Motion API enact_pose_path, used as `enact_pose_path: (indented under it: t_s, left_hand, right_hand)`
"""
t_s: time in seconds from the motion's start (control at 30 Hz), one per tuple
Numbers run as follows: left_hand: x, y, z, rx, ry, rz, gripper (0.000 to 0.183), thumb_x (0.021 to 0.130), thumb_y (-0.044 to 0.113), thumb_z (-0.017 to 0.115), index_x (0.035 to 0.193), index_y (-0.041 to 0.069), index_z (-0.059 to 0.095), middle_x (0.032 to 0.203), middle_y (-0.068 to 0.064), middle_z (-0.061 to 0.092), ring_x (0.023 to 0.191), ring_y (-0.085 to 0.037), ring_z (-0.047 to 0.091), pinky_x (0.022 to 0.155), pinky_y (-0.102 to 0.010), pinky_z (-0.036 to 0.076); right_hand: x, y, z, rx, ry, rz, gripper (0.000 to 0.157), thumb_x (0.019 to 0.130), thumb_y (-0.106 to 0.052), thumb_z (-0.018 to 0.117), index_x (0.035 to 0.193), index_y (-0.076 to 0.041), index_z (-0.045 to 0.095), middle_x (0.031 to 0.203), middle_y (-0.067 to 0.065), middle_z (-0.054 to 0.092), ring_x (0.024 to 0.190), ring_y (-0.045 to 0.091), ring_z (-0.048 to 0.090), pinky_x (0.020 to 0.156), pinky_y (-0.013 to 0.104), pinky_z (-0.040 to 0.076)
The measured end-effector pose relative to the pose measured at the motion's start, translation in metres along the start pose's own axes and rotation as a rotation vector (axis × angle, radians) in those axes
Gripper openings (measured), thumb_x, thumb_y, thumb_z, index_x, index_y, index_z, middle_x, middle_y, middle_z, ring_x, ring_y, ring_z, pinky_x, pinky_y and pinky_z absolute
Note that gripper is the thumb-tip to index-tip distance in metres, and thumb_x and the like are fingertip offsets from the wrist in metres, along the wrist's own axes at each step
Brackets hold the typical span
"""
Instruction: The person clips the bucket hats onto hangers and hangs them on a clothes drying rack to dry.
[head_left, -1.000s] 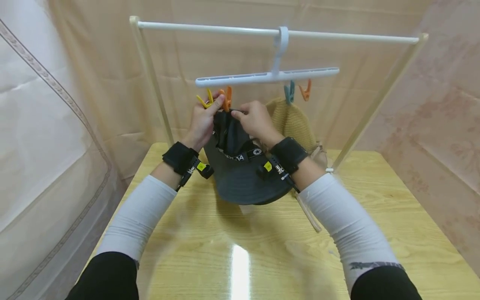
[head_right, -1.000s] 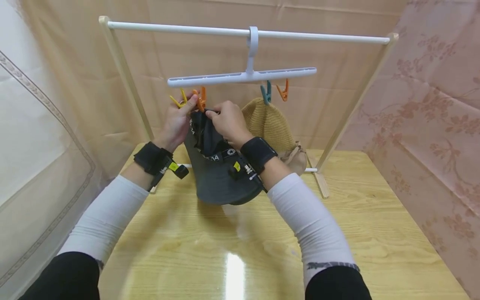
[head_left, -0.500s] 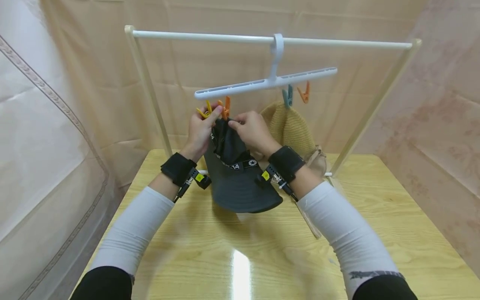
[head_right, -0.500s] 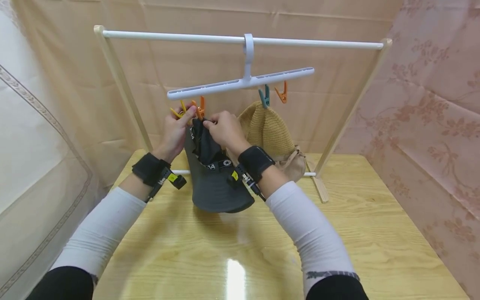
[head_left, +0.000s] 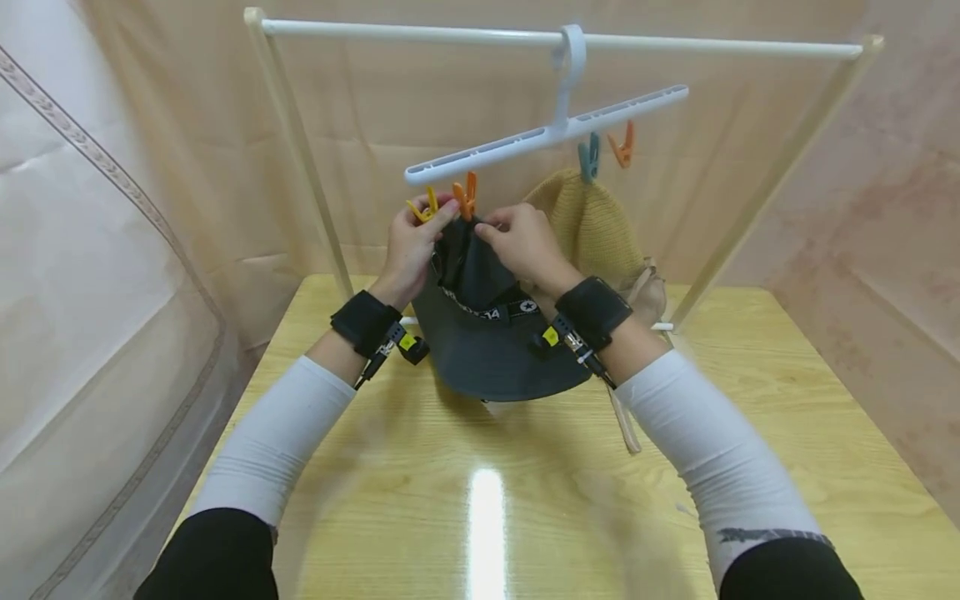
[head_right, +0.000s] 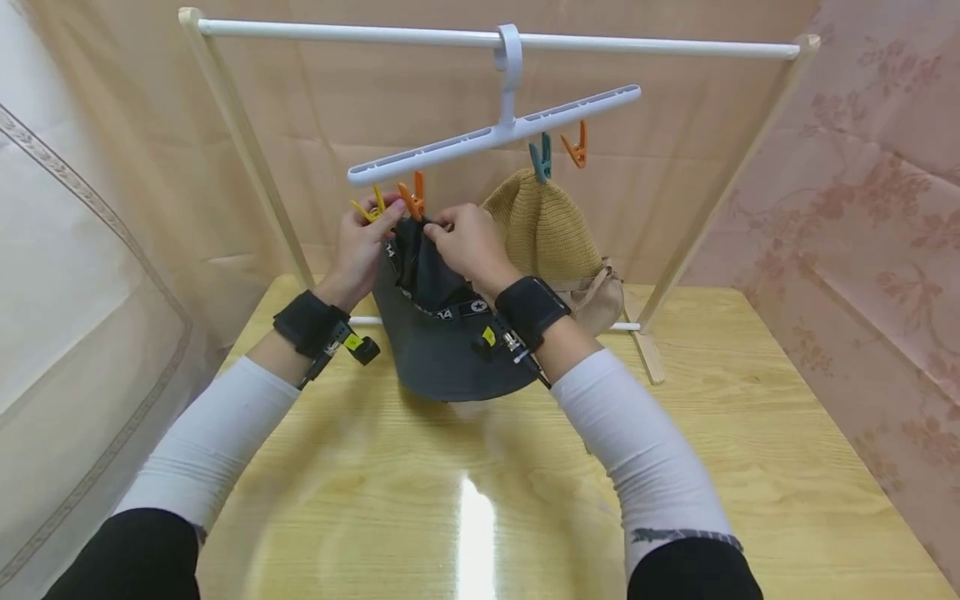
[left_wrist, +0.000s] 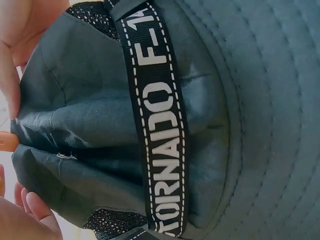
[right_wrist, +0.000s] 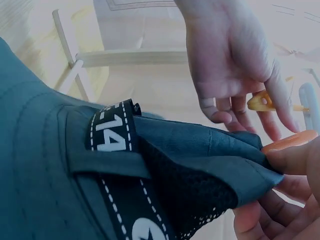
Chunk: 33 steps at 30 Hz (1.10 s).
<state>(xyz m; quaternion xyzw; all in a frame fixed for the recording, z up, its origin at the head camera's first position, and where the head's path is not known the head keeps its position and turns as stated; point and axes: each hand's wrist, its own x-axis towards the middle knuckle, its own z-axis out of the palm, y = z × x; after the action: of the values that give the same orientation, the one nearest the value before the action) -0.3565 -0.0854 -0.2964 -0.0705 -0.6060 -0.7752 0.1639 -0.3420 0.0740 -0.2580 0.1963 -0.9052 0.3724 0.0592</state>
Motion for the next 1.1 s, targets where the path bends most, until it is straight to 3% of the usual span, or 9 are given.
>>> enact_pose_path:
  t_s: [0.17, 0.37, 0.47, 0.57, 0.8, 0.93, 1.1]
  left_hand:
    - [-0.005, -0.003, -0.001, 0.017, 0.002, 0.037, 0.033, 0.082, 0.013, 0.07, 0.107, -0.006, 0.06, 0.092, 0.002, 0.06, 0.087, -0.013, 0.051, 0.074, -0.023, 0.04]
    - [-0.012, -0.01, -0.002, 0.078, 0.007, 0.051, 0.034, 0.083, 0.015, 0.07, 0.108, -0.005, 0.059, 0.098, -0.001, 0.06, 0.096, -0.016, 0.052, 0.082, -0.026, 0.042]
    - [-0.014, -0.013, -0.002, 0.096, 0.005, 0.058, 0.038, 0.083, 0.017, 0.07, 0.11, -0.006, 0.058, 0.098, -0.001, 0.06, 0.095, -0.016, 0.053, 0.082, -0.027, 0.042]
    - [-0.016, -0.014, -0.002, 0.101, 0.016, 0.064, 0.038, 0.082, 0.018, 0.07, 0.109, -0.006, 0.059, 0.094, 0.001, 0.06, 0.09, -0.014, 0.053, 0.079, -0.025, 0.041]
    - [-0.021, -0.017, 0.007, 0.059, 0.051, 0.037, 0.025, 0.082, 0.015, 0.07, 0.101, 0.002, 0.06, 0.085, 0.004, 0.056, 0.067, -0.008, 0.046, 0.055, -0.019, 0.037]
    - [-0.022, -0.019, 0.011, 0.058, 0.074, 0.042, 0.031, 0.082, 0.015, 0.07, 0.104, -0.002, 0.056, 0.091, 0.0, 0.055, 0.063, -0.007, 0.044, 0.054, -0.018, 0.038]
    - [-0.025, -0.023, 0.009, 0.086, 0.106, 0.034, 0.029, 0.082, 0.016, 0.071, 0.1, 0.002, 0.053, 0.086, 0.0, 0.053, 0.061, -0.006, 0.043, 0.053, -0.018, 0.036]
  right_hand:
    - [-0.004, 0.006, 0.003, 0.019, 0.0, 0.014, 0.028, 0.093, -0.026, 0.057, 0.108, -0.006, 0.068, 0.116, 0.009, 0.066, 0.098, 0.018, 0.057, 0.084, 0.036, 0.046]
    - [-0.013, 0.014, 0.01, 0.118, 0.016, 0.034, 0.027, 0.092, -0.027, 0.058, 0.108, -0.008, 0.068, 0.101, 0.006, 0.066, 0.086, 0.018, 0.053, 0.072, 0.032, 0.043]
    - [-0.016, 0.019, 0.012, 0.127, 0.031, 0.019, 0.028, 0.092, -0.028, 0.057, 0.111, -0.01, 0.068, 0.104, 0.004, 0.067, 0.088, 0.014, 0.054, 0.074, 0.031, 0.044]
    - [-0.019, 0.024, 0.012, 0.129, 0.043, -0.002, 0.028, 0.093, -0.028, 0.056, 0.112, -0.01, 0.067, 0.109, 0.005, 0.067, 0.091, 0.014, 0.056, 0.078, 0.034, 0.047]
    - [-0.023, 0.032, 0.01, 0.131, 0.093, -0.048, 0.028, 0.092, -0.025, 0.057, 0.109, -0.006, 0.067, 0.107, 0.011, 0.068, 0.092, 0.018, 0.059, 0.082, 0.04, 0.05]
    - [-0.022, 0.033, 0.009, 0.124, 0.113, -0.078, 0.027, 0.092, -0.026, 0.058, 0.107, -0.005, 0.068, 0.104, 0.011, 0.069, 0.09, 0.018, 0.061, 0.081, 0.039, 0.051]
    - [-0.022, 0.035, 0.008, 0.112, 0.118, -0.087, 0.028, 0.091, -0.028, 0.059, 0.104, -0.005, 0.069, 0.102, 0.01, 0.07, 0.09, 0.017, 0.061, 0.08, 0.039, 0.05]
